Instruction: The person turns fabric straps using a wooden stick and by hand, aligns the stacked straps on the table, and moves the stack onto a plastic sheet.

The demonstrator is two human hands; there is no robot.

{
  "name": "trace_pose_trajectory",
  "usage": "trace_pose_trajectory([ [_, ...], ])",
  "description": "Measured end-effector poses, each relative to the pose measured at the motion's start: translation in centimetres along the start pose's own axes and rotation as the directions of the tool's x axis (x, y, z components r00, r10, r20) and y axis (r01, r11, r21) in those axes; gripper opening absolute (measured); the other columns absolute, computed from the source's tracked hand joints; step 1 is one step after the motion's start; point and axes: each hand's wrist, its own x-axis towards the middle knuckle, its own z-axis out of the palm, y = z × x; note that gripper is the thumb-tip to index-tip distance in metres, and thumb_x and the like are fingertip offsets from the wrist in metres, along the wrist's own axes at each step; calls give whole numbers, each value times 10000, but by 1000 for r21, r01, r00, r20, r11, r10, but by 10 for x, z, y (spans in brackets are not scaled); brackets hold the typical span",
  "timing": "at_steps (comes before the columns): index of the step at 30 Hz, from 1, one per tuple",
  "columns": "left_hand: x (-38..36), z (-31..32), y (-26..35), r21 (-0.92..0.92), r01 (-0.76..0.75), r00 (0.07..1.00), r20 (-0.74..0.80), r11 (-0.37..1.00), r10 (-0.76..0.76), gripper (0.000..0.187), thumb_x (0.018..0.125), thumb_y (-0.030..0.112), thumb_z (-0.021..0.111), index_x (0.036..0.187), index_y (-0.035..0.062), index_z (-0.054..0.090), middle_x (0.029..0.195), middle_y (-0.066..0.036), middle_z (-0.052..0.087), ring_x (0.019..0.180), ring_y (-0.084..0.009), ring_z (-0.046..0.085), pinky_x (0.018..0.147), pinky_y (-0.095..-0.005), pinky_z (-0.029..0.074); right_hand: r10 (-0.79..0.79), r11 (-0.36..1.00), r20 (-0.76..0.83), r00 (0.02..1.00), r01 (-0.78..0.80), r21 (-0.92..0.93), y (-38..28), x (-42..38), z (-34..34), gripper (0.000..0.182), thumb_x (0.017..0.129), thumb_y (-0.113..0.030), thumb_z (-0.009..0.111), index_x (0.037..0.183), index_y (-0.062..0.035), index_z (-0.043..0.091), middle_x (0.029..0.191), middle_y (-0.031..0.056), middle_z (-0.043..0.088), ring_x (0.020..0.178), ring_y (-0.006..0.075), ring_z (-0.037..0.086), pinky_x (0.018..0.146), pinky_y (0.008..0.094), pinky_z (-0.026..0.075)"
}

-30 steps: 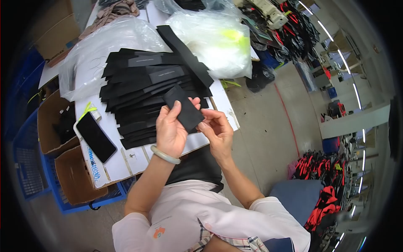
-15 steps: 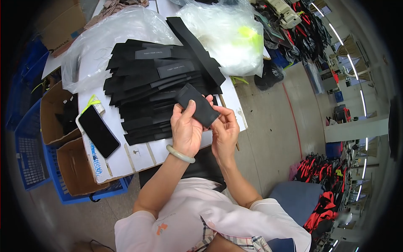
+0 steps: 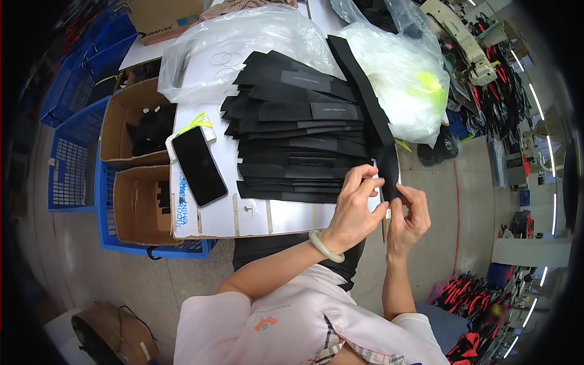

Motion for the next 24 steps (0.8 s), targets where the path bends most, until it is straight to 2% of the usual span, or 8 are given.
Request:
trace_pose_trajectory([
  [8,-3,-3,9,376,-107,993,-7,920,119,96,721,-14,626,815,-4,641,770,-104,597,684,-288,587,579,-376,494,188,970,342,921,-228,82,9,3,-19,131,751,68,646,862,5,618,781,23,579,563,79,464,511,222,367],
  [11,-5,-4,6,409,-105,991,119,906,61,74,743,18,622,815,11,638,727,-119,602,682,-310,616,591,-402,501,557,241,608,566,-811,534,28,-9,-18,125,754,34,687,836,-39,628,749,-5,573,577,61,451,519,208,359],
  [14,2,-19,-7,299,-110,962,273,948,25,64,777,29,607,813,-15,638,718,-156,628,627,-306,640,572,-378,512,521,-228,746,414,-775,590,15,-24,-5,58,813,-44,654,799,-35,598,731,8,573,590,67,456,494,215,354],
  [15,12,-38,0,59,167,892,415,984,-176,92,814,51,611,815,-29,655,726,-165,654,590,-254,658,556,-350,520,510,-290,761,401,-753,591,2,-21,-5,71,818,-55,641,784,-23,588,722,12,561,583,71,448,486,215,342],
  [17,23,-78,7,79,16,884,465,997,-51,117,842,80,621,815,-16,683,728,-143,679,571,-199,665,540,-328,518,324,-140,800,505,-811,568,-8,-9,-12,86,803,-57,638,768,-10,575,702,15,539,561,73,430,479,214,325],
  [20,74,-169,-19,549,-135,982,-38,825,187,161,875,177,642,839,35,708,667,-43,659,566,-101,622,503,-260,471,371,168,736,567,-820,547,-16,7,-25,100,777,-56,641,749,-1,563,674,12,513,530,70,402,473,211,304],
  [21,92,-201,-9,653,236,958,-281,720,-59,181,878,181,624,843,23,704,681,-103,672,584,-165,644,537,-295,482,436,277,685,584,-811,515,-17,11,-27,103,767,-55,643,743,0,560,665,10,505,519,68,392,472,209,297],
  [24,130,-283,-57,925,240,970,-237,296,-46,160,819,165,611,853,38,701,793,-222,659,755,-392,649,682,-454,511,508,227,690,516,-852,471,-1,3,-19,124,755,-84,657,753,5,571,640,20,515,496,66,396,449,215,315],
])
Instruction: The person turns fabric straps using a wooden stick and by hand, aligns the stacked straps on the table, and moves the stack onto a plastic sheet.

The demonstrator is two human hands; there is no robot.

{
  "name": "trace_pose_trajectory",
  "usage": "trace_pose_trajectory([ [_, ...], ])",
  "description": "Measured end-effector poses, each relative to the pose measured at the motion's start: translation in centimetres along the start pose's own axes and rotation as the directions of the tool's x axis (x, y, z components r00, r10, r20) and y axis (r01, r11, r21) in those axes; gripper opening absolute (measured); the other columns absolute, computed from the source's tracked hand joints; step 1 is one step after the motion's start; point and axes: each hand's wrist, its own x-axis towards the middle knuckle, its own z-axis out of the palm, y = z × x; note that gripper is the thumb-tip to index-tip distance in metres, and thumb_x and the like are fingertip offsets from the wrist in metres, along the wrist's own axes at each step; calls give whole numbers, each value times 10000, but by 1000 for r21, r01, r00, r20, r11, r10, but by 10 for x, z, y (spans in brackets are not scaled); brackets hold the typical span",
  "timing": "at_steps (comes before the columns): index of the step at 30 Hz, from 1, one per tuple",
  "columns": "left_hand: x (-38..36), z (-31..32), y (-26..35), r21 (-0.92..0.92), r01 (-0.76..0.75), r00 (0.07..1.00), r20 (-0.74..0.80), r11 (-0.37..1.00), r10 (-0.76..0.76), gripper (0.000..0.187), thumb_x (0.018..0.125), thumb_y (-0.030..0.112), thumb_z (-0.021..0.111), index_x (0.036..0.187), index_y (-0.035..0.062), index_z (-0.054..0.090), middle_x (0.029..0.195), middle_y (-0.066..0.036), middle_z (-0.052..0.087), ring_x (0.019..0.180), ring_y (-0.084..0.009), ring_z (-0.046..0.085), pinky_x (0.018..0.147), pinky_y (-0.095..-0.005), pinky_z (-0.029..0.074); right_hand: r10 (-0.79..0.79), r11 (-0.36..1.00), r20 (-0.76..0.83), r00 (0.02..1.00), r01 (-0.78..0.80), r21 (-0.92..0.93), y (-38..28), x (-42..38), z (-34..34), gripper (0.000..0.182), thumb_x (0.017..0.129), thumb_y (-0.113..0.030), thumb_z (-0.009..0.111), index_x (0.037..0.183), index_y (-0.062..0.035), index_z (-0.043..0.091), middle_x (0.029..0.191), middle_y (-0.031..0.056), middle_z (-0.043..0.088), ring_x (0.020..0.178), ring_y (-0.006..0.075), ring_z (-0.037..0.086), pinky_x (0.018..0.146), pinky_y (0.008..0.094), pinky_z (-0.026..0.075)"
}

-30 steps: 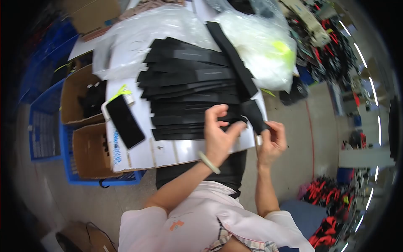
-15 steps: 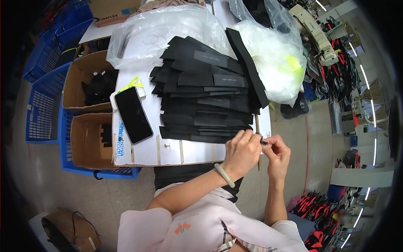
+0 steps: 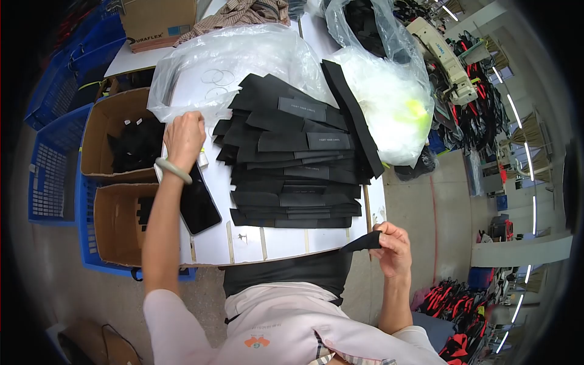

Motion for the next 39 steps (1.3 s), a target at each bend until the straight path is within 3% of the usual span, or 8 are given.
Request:
trace_pose_trajectory([
  [4,23,42,-34,49,-206,974,108,977,200,123,765,94,601,807,28,696,744,-227,653,723,-408,654,660,-481,527,75,995,-15,997,-76,-69,11,5,6,102,740,-55,665,772,3,588,626,10,517,475,61,400,433,221,321],
  [14,52,-4,-10,63,-149,986,88,987,143,123,738,163,632,746,54,687,740,-203,664,732,-377,662,679,-478,528,50,989,9,999,-48,-141,10,16,11,94,744,-46,687,765,-9,603,649,2,547,483,59,441,446,215,347],
  [20,101,-31,14,-63,-195,936,-311,979,167,164,802,175,628,823,22,685,711,-177,667,679,-315,669,614,-416,520,-38,993,11,999,39,-114,8,20,25,108,799,-69,701,825,-7,616,657,-9,547,529,51,461,480,202,358],
  [22,66,-42,59,-579,-121,993,-75,806,95,189,794,202,688,852,22,687,706,-111,671,630,-178,637,579,-314,502,-126,971,-21,992,120,-206,5,22,26,113,823,-89,698,858,-8,628,665,-19,548,552,45,468,502,198,364],
  [23,22,-48,95,-847,-135,979,-33,514,203,205,765,220,744,847,39,692,706,-53,655,616,-91,580,554,-246,471,-171,959,-21,985,161,-233,3,24,28,114,824,-90,700,857,-9,627,667,-24,540,566,43,466,513,195,362],
  [27,-110,-38,172,-935,34,818,229,354,528,429,696,112,830,1067,1,648,928,-71,596,691,-67,588,544,-186,472,-360,877,-9,933,335,-344,-4,29,48,92,826,-55,692,858,7,632,709,-36,499,640,42,446,561,196,355],
  [33,-157,-12,206,-950,-66,962,21,305,272,282,782,-27,702,1059,-41,650,970,-130,629,779,-161,653,612,-249,561,-692,471,93,716,545,-694,3,25,44,128,769,30,693,890,6,660,763,32,544,624,89,473,559,221,383],
  [39,-170,9,219,-714,-477,873,-319,513,369,143,733,-103,622,855,-29,616,722,-98,587,542,-201,529,485,-307,428,-808,289,125,576,572,-768,10,13,41,174,711,81,675,865,7,639,739,98,554,608,217,536,516,320,416],
])
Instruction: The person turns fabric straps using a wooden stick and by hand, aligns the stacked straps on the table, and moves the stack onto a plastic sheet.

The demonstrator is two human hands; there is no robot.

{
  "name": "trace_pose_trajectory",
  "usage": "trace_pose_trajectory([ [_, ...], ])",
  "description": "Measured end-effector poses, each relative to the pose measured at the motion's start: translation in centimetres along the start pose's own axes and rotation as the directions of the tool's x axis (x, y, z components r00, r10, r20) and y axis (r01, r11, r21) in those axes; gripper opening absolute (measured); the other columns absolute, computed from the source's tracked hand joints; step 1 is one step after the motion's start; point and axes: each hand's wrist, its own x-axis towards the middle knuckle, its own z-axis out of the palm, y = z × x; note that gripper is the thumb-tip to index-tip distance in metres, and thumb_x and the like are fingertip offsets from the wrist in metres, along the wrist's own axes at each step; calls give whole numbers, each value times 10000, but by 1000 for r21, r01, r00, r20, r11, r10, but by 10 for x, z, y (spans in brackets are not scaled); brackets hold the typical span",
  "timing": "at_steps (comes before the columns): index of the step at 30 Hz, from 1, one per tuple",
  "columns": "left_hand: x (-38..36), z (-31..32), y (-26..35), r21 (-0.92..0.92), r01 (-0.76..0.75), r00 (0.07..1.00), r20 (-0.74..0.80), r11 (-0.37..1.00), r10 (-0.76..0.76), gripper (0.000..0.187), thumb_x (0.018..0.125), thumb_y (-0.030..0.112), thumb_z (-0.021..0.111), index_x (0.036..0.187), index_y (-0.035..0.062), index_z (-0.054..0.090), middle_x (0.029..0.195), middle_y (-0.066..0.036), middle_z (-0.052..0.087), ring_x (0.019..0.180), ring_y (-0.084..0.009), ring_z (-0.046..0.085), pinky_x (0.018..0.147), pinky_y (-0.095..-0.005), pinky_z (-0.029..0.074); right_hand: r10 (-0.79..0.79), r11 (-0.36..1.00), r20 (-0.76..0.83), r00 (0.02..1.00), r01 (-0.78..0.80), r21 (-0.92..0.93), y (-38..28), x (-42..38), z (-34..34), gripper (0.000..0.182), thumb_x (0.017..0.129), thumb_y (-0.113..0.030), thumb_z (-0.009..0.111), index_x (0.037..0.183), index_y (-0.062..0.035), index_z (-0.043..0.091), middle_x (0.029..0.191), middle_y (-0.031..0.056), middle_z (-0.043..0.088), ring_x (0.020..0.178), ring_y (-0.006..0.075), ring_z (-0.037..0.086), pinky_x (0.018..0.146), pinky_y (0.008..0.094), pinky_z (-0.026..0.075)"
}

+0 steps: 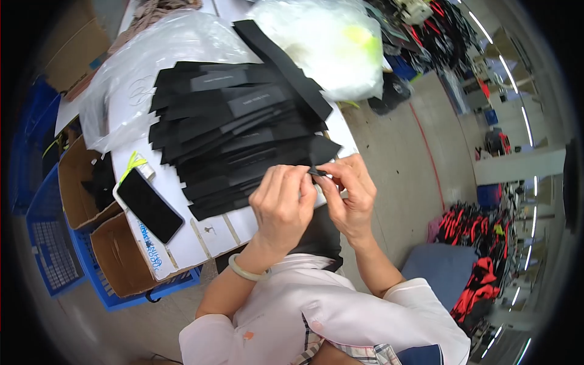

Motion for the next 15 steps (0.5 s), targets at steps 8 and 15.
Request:
trace_pose_trajectory([
  [8,-21,25,8,136,64,948,300,989,-103,74,787,4,613,763,8,543,700,-136,540,627,-311,572,530,-412,442,583,124,425,693,-592,796,50,-41,-12,88,847,-40,651,801,-33,576,732,-30,533,589,35,435,518,196,337],
  [15,-23,17,-1,-67,484,799,440,872,-410,79,817,7,616,758,-46,615,583,-60,585,496,-71,517,463,-250,403,446,-258,781,437,-773,580,55,-38,-19,252,859,-132,616,664,-169,462,510,-118,299,399,8,221,387,189,198],
])
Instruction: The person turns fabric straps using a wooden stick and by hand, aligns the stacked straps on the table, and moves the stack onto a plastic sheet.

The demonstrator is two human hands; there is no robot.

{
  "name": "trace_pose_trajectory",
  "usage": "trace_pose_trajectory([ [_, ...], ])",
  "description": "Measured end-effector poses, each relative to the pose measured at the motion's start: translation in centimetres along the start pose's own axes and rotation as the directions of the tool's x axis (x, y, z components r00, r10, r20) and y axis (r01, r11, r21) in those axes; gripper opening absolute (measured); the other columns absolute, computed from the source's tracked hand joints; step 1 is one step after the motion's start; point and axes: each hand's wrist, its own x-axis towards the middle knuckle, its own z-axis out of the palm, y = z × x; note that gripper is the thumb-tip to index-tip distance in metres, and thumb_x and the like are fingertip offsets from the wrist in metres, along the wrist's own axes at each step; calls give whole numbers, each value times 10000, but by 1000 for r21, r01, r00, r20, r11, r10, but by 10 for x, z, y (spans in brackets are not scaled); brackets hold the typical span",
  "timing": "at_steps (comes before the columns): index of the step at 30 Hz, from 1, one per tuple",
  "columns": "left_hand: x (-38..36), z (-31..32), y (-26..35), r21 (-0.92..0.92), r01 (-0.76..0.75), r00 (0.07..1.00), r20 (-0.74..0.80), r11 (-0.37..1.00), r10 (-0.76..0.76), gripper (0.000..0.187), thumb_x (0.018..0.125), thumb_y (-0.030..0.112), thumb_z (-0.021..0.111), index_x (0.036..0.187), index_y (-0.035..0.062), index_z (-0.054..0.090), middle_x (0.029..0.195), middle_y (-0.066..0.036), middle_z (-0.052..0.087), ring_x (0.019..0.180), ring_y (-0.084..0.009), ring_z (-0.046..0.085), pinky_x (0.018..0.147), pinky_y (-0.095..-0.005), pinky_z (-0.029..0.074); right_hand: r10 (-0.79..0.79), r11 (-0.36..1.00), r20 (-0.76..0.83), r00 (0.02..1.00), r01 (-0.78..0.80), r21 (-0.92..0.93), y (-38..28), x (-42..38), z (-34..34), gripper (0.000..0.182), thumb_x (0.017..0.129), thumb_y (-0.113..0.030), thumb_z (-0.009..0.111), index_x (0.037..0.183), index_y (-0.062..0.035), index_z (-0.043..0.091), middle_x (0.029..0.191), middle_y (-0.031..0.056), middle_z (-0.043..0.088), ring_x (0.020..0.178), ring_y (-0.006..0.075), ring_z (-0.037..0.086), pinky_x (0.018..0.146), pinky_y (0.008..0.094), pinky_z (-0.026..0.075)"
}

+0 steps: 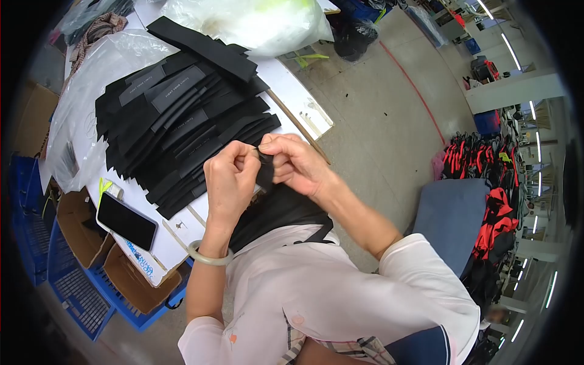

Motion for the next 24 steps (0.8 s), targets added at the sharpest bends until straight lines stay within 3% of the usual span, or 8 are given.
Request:
trace_pose_trajectory([
  [3,-8,15,7,-181,38,999,-28,983,-44,86,799,4,645,744,-50,606,568,-37,560,511,-42,490,475,-233,394,-235,880,-149,961,145,-452,-19,-4,16,357,852,-106,617,570,-158,404,533,-103,346,442,6,246,412,216,196],
  [4,-12,20,12,-177,37,998,-37,984,-44,97,818,6,640,751,-54,605,587,-18,563,523,-39,490,482,-216,393,-459,789,-28,888,394,-471,-9,9,2,385,866,-142,635,553,-125,412,547,-86,365,513,12,287,463,227,243],
  [7,-18,28,19,-369,190,966,-92,910,-240,85,863,31,628,814,-39,619,629,4,576,532,-27,474,487,-192,392,-666,399,-53,744,295,-868,-8,-6,13,356,866,-201,651,590,-43,490,517,-22,401,528,35,342,456,259,272],
  [13,-17,33,5,-282,47,959,-255,958,-122,82,889,31,611,847,-37,627,719,-3,597,602,-26,509,531,-178,414,-733,315,-6,680,332,-889,8,-17,13,148,845,-37,623,956,58,650,825,117,661,619,154,606,564,286,480],
  [17,-17,39,-1,-780,153,937,-81,607,-339,80,907,88,597,880,16,617,706,13,574,569,-13,446,484,-153,324,-771,214,47,635,329,-920,18,-12,18,182,860,8,574,1035,57,582,836,138,641,693,177,622,627,286,496],
  [20,-18,43,-1,-719,167,941,-87,675,-326,60,912,85,586,892,30,595,678,39,510,550,-6,380,461,-161,286,-806,157,106,582,382,-911,26,-5,16,236,873,29,540,1105,52,500,852,158,628,749,195,631,678,292,506],
  [23,-9,36,4,-792,243,953,87,560,-290,92,933,91,543,885,18,570,666,44,480,549,-4,349,461,-181,275,-865,178,87,494,464,-868,22,1,12,282,864,70,539,1134,29,467,846,118,611,709,143,587,665,255,488],
  [24,-2,32,5,-878,353,924,272,323,-269,112,951,112,512,880,30,543,650,49,407,522,-22,314,445,-189,263,-885,192,67,460,494,-848,19,3,11,301,856,89,543,1138,19,464,840,95,604,679,114,564,651,236,477],
])
